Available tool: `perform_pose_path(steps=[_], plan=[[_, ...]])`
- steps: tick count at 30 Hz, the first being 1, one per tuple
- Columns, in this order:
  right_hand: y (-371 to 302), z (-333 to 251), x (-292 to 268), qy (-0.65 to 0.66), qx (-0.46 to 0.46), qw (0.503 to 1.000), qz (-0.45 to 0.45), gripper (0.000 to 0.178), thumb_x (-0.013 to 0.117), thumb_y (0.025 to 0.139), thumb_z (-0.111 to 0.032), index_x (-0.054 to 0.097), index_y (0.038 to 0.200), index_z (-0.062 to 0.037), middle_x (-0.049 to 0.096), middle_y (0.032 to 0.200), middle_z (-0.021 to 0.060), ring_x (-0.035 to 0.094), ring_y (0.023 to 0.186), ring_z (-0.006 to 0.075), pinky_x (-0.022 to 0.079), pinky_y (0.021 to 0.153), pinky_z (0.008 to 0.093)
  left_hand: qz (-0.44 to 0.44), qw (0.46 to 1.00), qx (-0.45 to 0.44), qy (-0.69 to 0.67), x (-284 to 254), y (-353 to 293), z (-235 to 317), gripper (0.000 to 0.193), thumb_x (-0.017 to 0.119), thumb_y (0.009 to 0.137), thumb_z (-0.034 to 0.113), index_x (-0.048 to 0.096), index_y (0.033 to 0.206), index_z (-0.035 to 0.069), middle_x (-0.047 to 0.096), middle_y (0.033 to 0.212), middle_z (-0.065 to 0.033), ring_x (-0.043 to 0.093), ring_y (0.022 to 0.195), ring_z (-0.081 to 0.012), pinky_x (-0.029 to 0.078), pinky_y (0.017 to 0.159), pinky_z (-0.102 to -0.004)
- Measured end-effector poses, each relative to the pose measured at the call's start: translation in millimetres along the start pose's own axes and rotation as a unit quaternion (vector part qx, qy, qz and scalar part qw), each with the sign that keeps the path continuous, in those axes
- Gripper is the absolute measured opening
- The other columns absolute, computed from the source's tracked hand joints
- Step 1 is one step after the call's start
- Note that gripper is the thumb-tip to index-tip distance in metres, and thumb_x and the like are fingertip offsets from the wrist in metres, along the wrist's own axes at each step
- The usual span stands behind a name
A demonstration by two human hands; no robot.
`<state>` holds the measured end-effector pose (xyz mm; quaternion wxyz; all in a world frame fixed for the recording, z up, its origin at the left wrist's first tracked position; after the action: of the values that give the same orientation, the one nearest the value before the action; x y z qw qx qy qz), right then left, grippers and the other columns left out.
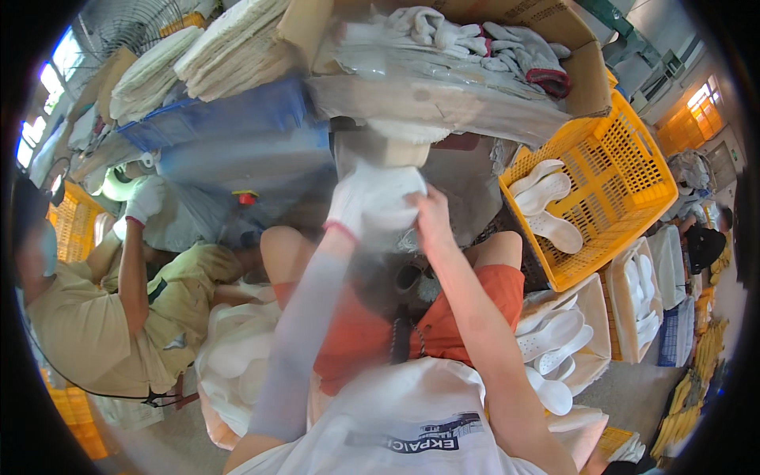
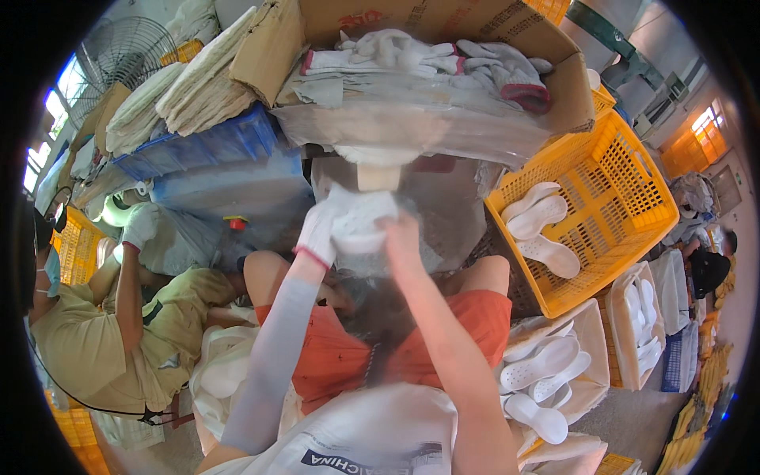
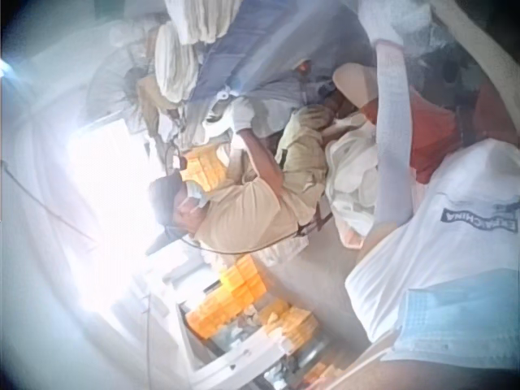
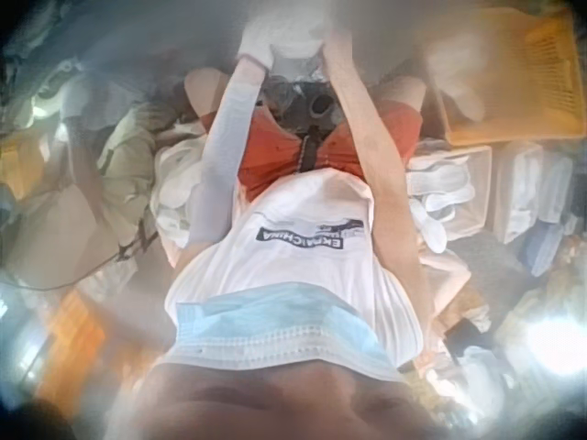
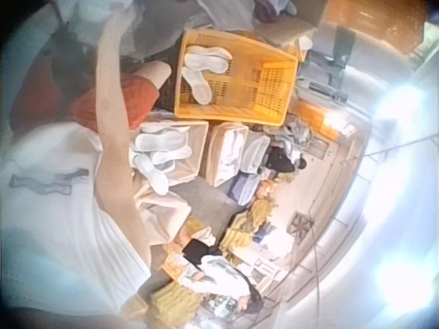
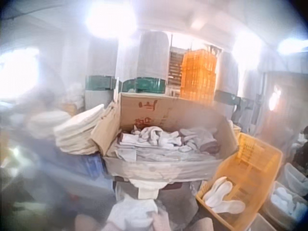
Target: The person sits on the floor and repeatedly presses white shoe insoles against a rotating grinding wheel to smooth their surfaces. After each grind, the person places the insole into a yellow plastic basket. The process is repeated for multiple insoles.
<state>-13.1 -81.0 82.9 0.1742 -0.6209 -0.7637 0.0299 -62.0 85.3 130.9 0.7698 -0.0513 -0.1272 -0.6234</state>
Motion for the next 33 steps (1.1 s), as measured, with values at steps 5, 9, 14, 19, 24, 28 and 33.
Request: perform_pose_path(steps=[5, 9, 14, 19, 24, 28, 33], plan=[[-101.3, -12.9, -44.6, -0.296, -0.112, 0.946, -0.073, 0.042, 0.061, 0.087, -0.009, 0.065, 0.127, 0.0047, 0.074, 0.108, 0.0171, 0.069, 0.098, 0.0258, 0.053, 0.091, 0.0363, 0.007, 0.875, -0.306, -0.376, 46.8, -80.9, -89.7, 0.042, 0.051, 0.109, 0.024, 0.055, 0.143, 0.0, 0.064, 0.136, -0.0137, 0.063, 0.123, -0.0254, 0.05, 0.108, -0.0361], [-154.1, -63.1, -103.6, -0.379, -0.184, 0.906, -0.037, 0.062, 0.064, 0.087, -0.006, 0.048, 0.146, 0.0055, 0.062, 0.13, 0.0239, 0.062, 0.121, 0.0355, 0.048, 0.104, 0.0392, 0.02, 0.913, -0.311, -0.262, 125.4, -59.7, -167.8, 0.043, 0.038, 0.114, 0.029, 0.056, 0.143, 0.003, 0.067, 0.129, -0.0124, 0.06, 0.124, -0.0254, 0.044, 0.112, -0.0336], [-112.5, -107.5, -122.9, -0.349, -0.219, 0.902, 0.127, 0.08, 0.069, 0.085, -0.005, 0.032, 0.155, 0.0068, 0.057, 0.137, 0.0285, 0.059, 0.127, 0.0399, 0.047, 0.109, 0.0419, -0.052, 0.973, -0.04, -0.221, 165.7, 55.8, -209.6, 0.042, 0.047, 0.109, 0.036, 0.062, 0.134, 0.006, 0.071, 0.121, -0.0104, 0.064, 0.113, -0.0279, 0.05, 0.101, -0.0422], [-57.0, -98.2, -119.0, -0.313, -0.168, 0.914, 0.195, 0.081, 0.068, 0.087, -0.011, 0.031, 0.157, 0.0011, 0.062, 0.134, 0.0318, 0.063, 0.123, 0.0444, 0.051, 0.105, 0.0455, -0.125, 0.988, 0.089, -0.011, 145.5, 113.1, -224.8, 0.044, 0.041, 0.11, 0.037, 0.059, 0.138, 0.008, 0.064, 0.138, -0.0107, 0.06, 0.125, -0.0309, 0.045, 0.11, -0.044], [-36.9, -94.3, -108.6, -0.328, -0.151, 0.916, 0.175, 0.079, 0.067, 0.085, -0.014, 0.036, 0.155, 0.0012, 0.064, 0.132, 0.032, 0.065, 0.122, 0.043, 0.052, 0.103, 0.0448, -0.08, 0.956, -0.159, -0.234, 129.7, 115.5, -257.9, 0.05, 0.039, 0.11, 0.037, 0.051, 0.147, 0.005, 0.058, 0.148, -0.012, 0.057, 0.131, -0.033, 0.048, 0.109, -0.0452], [-22.7, -95.2, -91.9, -0.353, -0.162, 0.905, 0.177, 0.075, 0.069, 0.081, -0.016, 0.045, 0.15, 0.0036, 0.071, 0.119, 0.0297, 0.069, 0.115, 0.0422, 0.053, 0.1, 0.0454, -0.127, 0.988, -0.029, 0.083, 98.8, 126.3, -222.7, 0.056, 0.056, 0.101, 0.044, 0.058, 0.143, 0.006, 0.065, 0.139, -0.0147, 0.062, 0.125, -0.0312, 0.049, 0.105, -0.0407], [1.9, -90.2, -87.4, -0.294, -0.119, 0.938, 0.137, 0.064, 0.069, 0.079, -0.018, 0.056, 0.135, 0.0098, 0.073, 0.105, 0.0272, 0.076, 0.091, 0.0344, 0.06, 0.078, 0.0414, -0.011, 0.865, -0.127, 0.485, 23.5, 113.7, -192.2, 0.043, 0.052, 0.103, 0.042, 0.067, 0.131, 0.013, 0.071, 0.125, -0.0179, 0.067, 0.116, -0.0346, 0.053, 0.096, -0.0459]])
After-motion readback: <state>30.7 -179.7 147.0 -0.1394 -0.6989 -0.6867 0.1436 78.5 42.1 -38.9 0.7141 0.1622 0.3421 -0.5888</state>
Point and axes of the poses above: each hand's wrist, its own y-axis towards the middle knuckle, its own x-axis out of the palm, z = x × y, the point moved 10 cm from there along y, towards the middle knuckle
